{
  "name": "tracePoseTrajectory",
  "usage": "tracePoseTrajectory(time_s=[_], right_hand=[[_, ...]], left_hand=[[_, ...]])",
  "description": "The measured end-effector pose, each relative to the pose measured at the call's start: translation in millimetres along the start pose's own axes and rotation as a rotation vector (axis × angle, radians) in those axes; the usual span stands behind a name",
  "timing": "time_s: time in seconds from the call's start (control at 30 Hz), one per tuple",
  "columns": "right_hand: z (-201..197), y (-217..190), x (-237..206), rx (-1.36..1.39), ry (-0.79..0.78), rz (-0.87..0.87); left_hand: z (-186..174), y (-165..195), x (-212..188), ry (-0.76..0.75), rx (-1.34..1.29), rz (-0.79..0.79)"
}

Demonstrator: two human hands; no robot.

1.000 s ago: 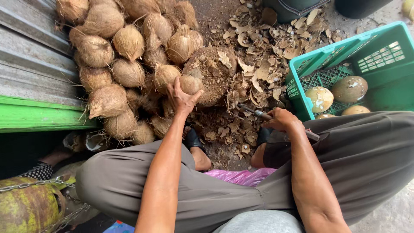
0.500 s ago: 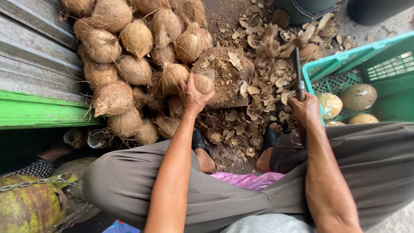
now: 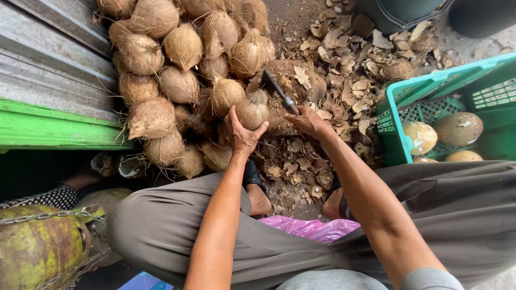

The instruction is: The person sits on the ground beside a large pile of husked and unhusked coconuts and uses a heavy cleaver to chop the fibrous husk off coconuts one at a time, striking the husk repeatedly and rotating the coconut between strikes. Finished coconuts are set aside near a green plastic crate while husk debris accumulates on the ground.

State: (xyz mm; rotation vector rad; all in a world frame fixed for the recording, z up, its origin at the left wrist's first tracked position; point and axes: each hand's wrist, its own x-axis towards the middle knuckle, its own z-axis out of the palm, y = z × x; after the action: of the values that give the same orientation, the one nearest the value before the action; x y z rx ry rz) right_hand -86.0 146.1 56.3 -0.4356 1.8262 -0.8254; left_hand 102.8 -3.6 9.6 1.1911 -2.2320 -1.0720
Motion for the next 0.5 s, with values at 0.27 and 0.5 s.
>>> tracePoseTrajectory(time_s=[0.27, 0.5], right_hand=[[-73.2, 20.7, -54.7, 0.175, 0.775, -0.09], [-35.1, 10.2, -93.5, 0.41, 0.363, -0.159]], left_hand=[[14.5, 2.4, 3.3, -0.006, -0.044, 0.04], [8.7, 23.4, 13.7, -0.042, 0.063, 0.097]])
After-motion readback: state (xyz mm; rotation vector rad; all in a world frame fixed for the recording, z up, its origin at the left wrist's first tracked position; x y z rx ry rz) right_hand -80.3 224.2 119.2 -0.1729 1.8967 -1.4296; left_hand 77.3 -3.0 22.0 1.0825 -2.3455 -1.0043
